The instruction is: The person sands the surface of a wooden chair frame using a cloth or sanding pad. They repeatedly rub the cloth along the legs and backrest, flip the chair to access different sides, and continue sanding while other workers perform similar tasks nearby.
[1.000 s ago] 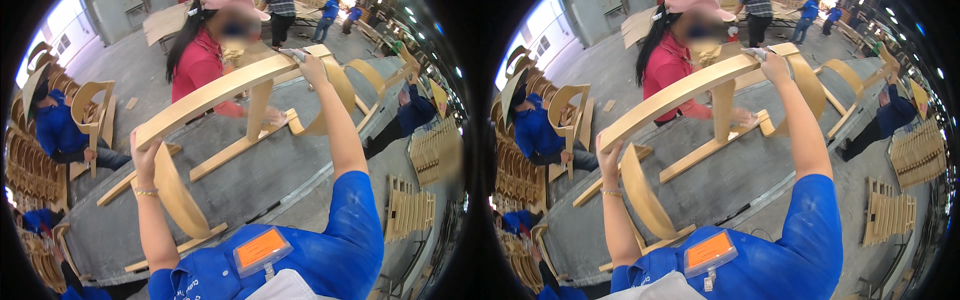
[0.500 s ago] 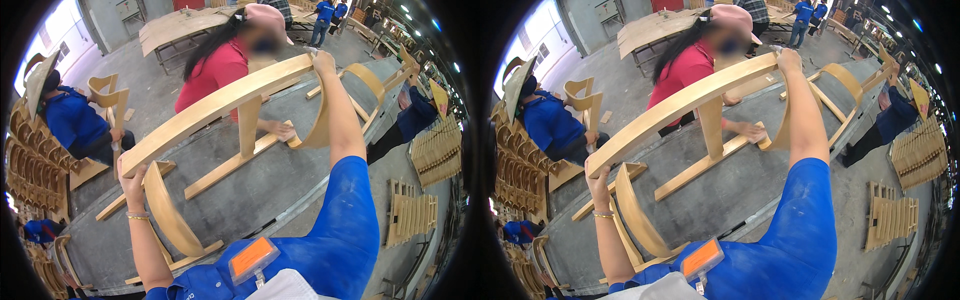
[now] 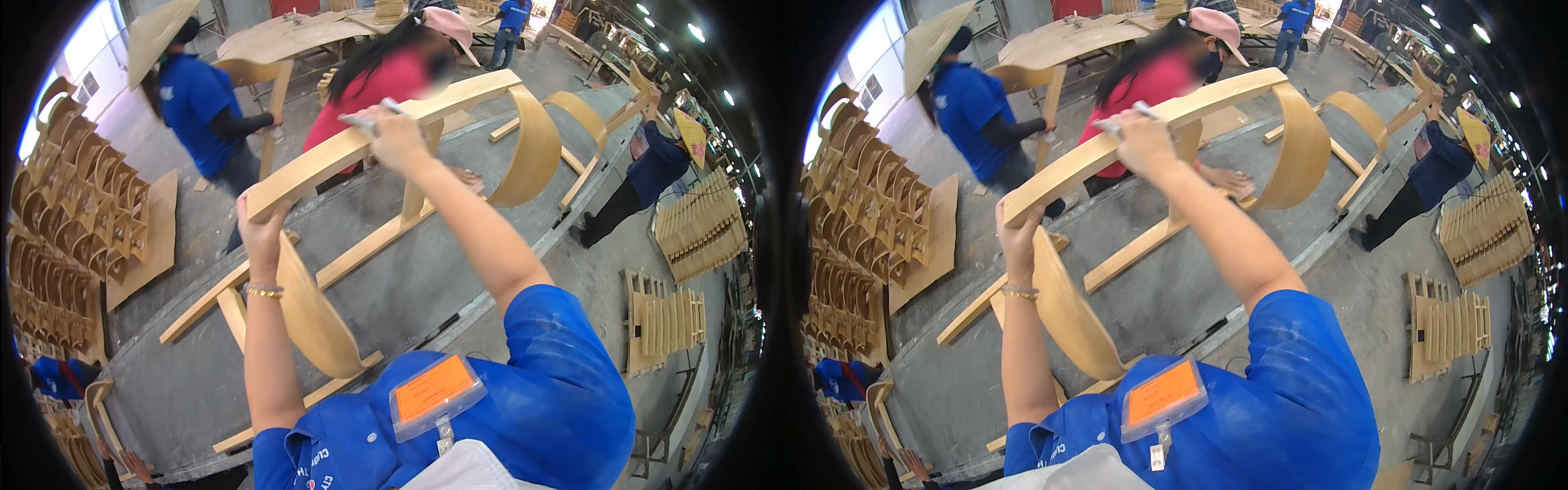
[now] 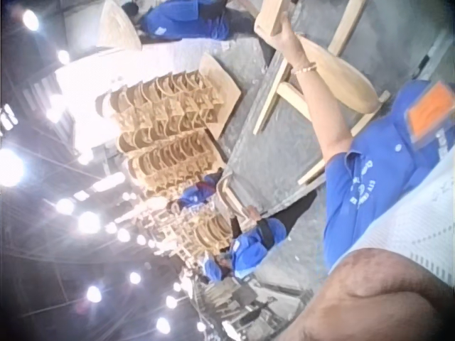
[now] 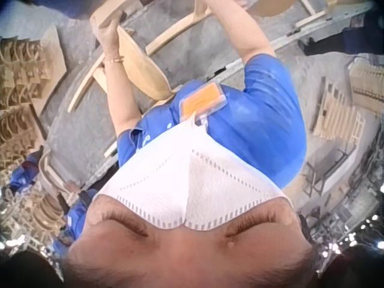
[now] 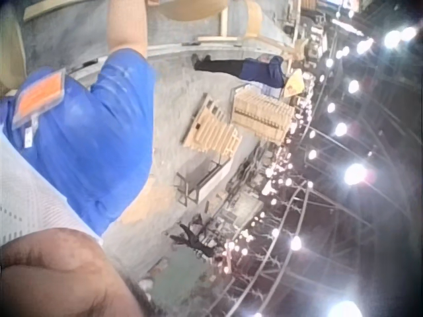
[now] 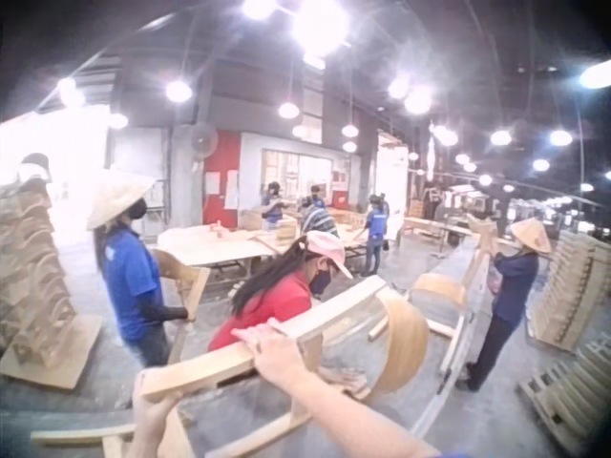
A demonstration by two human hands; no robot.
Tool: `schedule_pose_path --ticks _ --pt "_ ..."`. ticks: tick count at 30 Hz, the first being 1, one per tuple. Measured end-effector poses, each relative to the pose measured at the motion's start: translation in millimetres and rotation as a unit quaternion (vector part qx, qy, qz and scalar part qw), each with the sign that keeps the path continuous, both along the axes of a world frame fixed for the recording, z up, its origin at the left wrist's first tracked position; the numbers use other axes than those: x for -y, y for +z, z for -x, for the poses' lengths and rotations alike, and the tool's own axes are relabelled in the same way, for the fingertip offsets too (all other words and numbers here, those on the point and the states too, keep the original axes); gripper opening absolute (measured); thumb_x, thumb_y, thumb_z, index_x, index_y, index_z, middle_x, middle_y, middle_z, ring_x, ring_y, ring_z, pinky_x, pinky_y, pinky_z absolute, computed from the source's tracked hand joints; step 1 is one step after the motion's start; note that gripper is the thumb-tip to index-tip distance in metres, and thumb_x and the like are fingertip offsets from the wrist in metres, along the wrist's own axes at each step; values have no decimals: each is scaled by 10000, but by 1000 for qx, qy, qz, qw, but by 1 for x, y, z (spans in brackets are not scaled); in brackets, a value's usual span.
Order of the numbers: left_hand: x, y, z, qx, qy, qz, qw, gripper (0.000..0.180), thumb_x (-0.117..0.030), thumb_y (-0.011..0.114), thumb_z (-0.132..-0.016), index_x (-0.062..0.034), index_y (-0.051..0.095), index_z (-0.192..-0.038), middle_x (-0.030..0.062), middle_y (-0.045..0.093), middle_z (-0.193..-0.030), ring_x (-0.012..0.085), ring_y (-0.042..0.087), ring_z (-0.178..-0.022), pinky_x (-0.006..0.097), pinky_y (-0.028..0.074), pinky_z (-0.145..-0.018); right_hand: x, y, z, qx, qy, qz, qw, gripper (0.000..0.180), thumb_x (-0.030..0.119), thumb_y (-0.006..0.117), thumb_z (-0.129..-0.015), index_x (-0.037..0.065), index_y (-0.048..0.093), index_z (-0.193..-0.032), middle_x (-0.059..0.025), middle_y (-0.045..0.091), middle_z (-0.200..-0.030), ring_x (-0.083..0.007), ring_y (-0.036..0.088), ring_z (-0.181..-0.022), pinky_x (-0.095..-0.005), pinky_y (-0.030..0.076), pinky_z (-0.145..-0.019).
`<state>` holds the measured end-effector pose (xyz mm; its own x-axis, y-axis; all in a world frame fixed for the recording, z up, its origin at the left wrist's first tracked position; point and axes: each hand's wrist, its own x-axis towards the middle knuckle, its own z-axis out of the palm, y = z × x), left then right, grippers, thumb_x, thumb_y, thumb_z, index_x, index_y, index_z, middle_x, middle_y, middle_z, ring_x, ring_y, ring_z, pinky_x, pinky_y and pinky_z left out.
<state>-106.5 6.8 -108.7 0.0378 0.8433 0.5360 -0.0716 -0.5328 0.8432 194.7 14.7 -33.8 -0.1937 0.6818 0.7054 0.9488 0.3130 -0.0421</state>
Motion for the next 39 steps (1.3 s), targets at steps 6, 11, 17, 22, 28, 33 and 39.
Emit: schedule_pose_path --ticks 6,11,17,22,28,33,39 --pt "-4 -7 0 -30 4 -51 998 431 -133 784 -939 -19 564 -1291 73 633 -1230 175 609 -1143 336 507 -1004 40 -16 176 -88 178 14 980 374 47 652 -854 187 768 -1181 -46 754 -1167 -262 714 -1086 -411 569 -949" --pt "0 -5 1 -16 -3 -22 1000 474 -149 826 -921 -12 565 -1293 75 643 -1210 168 616 -1135 329 509 -1000 50 -2 142 -24 216 -5 976 431 8 631 -833 178 764 -1206 -43 744 -1199 -258 700 -1124 -407 556 -997" --pt "10 -1 -1 -12 -5 15 1000 559 -128 872 -884 -8 553 -1327 70 624 -1221 164 602 -1160 326 506 -1017 24 11 -75 -35 43 11 998 583 -42 488 -885 300 761 -1270 -5 751 -1295 -301 666 -1261 -449 461 -1189" --pt "21 5 2 -31 7 43 999 581 -123 860 -892 -10 535 -1361 71 600 -1280 173 574 -1218 326 484 -1057 -2 23 -281 -50 -282 141 948 503 95 515 -938 342 704 -1334 -182 732 -1181 -397 730 -1005 -501 576 -926" --pt "24 17 -4 -63 37 51 996 590 -153 846 -898 -13 530 -1377 64 598 -1291 192 570 -1242 350 457 -1097 -21 28 -415 -153 -401 103 898 339 159 562 -908 25 778 -1132 -294 735 -1128 -440 716 -1076 -533 545 -1007" --pt "21 22 -9 -41 40 88 994 591 -148 829 -898 -8 531 -1389 75 592 -1307 200 563 -1246 358 445 -1101 -33 22 -415 -86 -336 98 933 353 175 565 -924 33 763 -1179 -303 729 -1137 -454 698 -1104 -521 506 -1055" --pt "23 15 -11 -12 19 60 998 574 -116 825 -901 6 532 -1378 78 591 -1297 192 557 -1242 356 444 -1098 -12 15 -312 -165 -226 57 958 468 81 548 -872 150 730 -1298 -218 699 -1266 -416 685 -1136 -517 527 -1003"
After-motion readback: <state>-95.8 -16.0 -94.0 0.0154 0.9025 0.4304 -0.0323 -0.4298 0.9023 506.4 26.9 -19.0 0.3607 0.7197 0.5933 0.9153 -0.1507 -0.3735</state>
